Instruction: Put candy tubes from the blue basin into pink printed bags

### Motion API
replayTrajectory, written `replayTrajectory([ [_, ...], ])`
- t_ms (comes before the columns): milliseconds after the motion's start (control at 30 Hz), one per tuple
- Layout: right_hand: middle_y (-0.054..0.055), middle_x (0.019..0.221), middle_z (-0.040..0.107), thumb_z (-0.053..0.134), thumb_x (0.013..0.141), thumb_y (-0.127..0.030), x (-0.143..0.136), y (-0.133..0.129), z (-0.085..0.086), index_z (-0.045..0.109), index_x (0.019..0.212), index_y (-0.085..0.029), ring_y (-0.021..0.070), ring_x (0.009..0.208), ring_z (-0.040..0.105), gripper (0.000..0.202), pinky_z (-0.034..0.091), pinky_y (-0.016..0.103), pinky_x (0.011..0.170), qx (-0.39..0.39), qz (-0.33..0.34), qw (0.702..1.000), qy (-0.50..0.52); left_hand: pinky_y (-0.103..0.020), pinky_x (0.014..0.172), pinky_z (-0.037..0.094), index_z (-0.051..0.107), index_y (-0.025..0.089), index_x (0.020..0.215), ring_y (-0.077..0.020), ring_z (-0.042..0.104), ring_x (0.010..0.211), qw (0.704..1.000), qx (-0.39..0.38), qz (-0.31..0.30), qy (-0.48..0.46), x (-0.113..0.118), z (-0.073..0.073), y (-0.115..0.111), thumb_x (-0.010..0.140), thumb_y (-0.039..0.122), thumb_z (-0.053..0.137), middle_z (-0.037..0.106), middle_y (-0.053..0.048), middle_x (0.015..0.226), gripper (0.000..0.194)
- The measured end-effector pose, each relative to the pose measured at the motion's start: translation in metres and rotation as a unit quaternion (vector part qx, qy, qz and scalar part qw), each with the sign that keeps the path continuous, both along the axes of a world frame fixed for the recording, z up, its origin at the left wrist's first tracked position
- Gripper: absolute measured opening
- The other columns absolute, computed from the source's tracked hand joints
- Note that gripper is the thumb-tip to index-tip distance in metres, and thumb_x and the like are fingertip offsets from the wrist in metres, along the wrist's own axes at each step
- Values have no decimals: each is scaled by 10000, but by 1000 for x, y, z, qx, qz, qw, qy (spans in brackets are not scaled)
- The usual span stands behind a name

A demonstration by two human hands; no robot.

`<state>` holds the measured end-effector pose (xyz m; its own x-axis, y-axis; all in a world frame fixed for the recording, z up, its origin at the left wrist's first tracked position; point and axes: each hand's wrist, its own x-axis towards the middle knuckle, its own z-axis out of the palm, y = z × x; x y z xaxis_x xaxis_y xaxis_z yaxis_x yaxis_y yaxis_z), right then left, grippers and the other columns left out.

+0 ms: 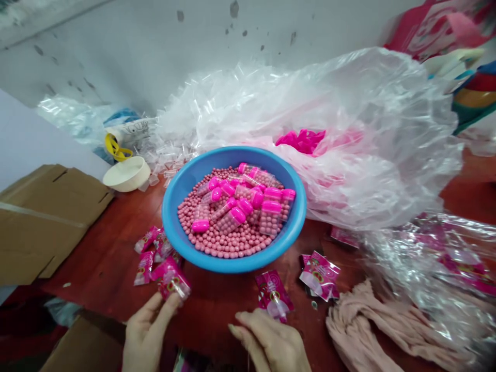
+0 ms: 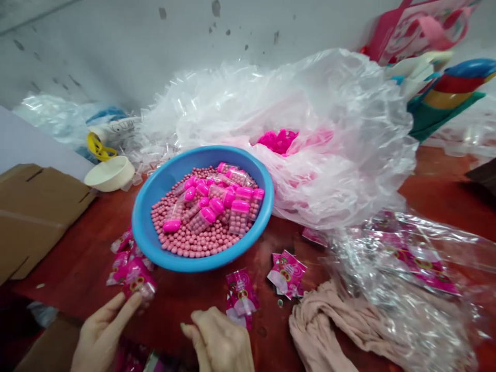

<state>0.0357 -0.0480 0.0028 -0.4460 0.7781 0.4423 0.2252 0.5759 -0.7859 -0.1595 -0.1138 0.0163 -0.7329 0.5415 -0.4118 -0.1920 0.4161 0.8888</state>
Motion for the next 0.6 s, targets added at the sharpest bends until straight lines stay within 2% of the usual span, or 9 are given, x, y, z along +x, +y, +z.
replayTrajectory([
  [33, 30, 593, 645, 388, 986, -267, 1, 0, -2, 658, 842, -132, 133, 498, 641, 335, 482, 203, 469, -9, 3, 1000, -15, -360, 666, 566, 728, 141, 900, -266, 708, 698, 994, -40, -23, 97, -11, -5, 2, 691, 461, 685, 759, -60, 709, 384],
  [67, 30, 605, 647, 377, 989, -267, 2, 0, -4, 657, 853, -137, 136, 514, 648, 337, 485, 204, 475, -16, 4, 999, -29, -374, 654, 565, 723, 122, 887, -279, 703, 691, 968, -85, -47, 230, -21, -10, 5, 725, 492, 612, 748, -73, 700, 419],
  [100, 27, 616, 652, 370, 991, -269, 5, 0, -6, 655, 857, -144, 138, 527, 654, 338, 492, 204, 485, -21, 1, 999, -41, -413, 679, 554, 724, 102, 871, -316, 694, 722, 950, -109, -42, 290, -29, -14, 10, 715, 502, 600, 740, -103, 724, 446],
  [233, 15, 678, 690, 400, 982, -250, 27, 8, -10, 640, 865, -173, 126, 569, 680, 277, 518, 186, 540, -25, -49, 996, -77, -555, 874, 431, 611, 50, 1203, -418, 611, 965, 878, -141, -14, 457, -43, -30, 31, 793, 467, 532, 664, -208, 1017, 590],
  [367, 34, 790, 735, 502, 933, -210, 67, 18, -14, 632, 974, -179, 157, 671, 716, 140, 539, 216, 613, 1, -148, 982, -114, -531, 975, 367, 516, -27, 1287, -429, 486, 1181, 826, -111, 27, 552, -40, -35, 34, 864, 466, 486, 582, -293, 1181, 650],
  [467, 77, 888, 739, 531, 910, -329, 105, 14, -23, 639, 1021, -181, 206, 730, 720, 214, 551, 290, 661, 63, -287, 935, -199, -508, 1016, 334, 530, -81, 1242, -405, 479, 1191, 799, -70, 61, 594, -22, -35, 25, 881, 401, 502, 567, -327, 1186, 603],
  [500, 102, 945, 727, 511, 912, -358, 118, 10, -28, 634, 1039, -183, 231, 792, 714, 249, 552, 327, 710, 68, -289, 929, -220, -491, 1003, 357, 582, -23, 1207, -373, 525, 1136, 796, -48, 49, 602, -8, -34, 21, 877, 360, 528, 611, -276, 1131, 508],
  [533, 113, 971, 718, 484, 915, -379, 130, 5, -34, 642, 1026, -207, 262, 848, 703, 259, 546, 377, 751, 96, -263, 927, -251, -470, 949, 410, 635, 61, 1151, -336, 572, 1044, 801, 17, 13, 599, 10, -34, 18, 864, 284, 562, 648, -207, 1045, 371],
  [600, 142, 1063, 686, 507, 887, -400, 150, -7, -50, 614, 1147, -228, 319, 964, 669, 330, 539, 424, 762, 106, -203, 914, -335, -408, 851, 462, 674, 224, 1050, -262, 603, 894, 825, 130, -112, 538, 59, -35, 16, 810, 156, 628, 661, -89, 938, 253],
])
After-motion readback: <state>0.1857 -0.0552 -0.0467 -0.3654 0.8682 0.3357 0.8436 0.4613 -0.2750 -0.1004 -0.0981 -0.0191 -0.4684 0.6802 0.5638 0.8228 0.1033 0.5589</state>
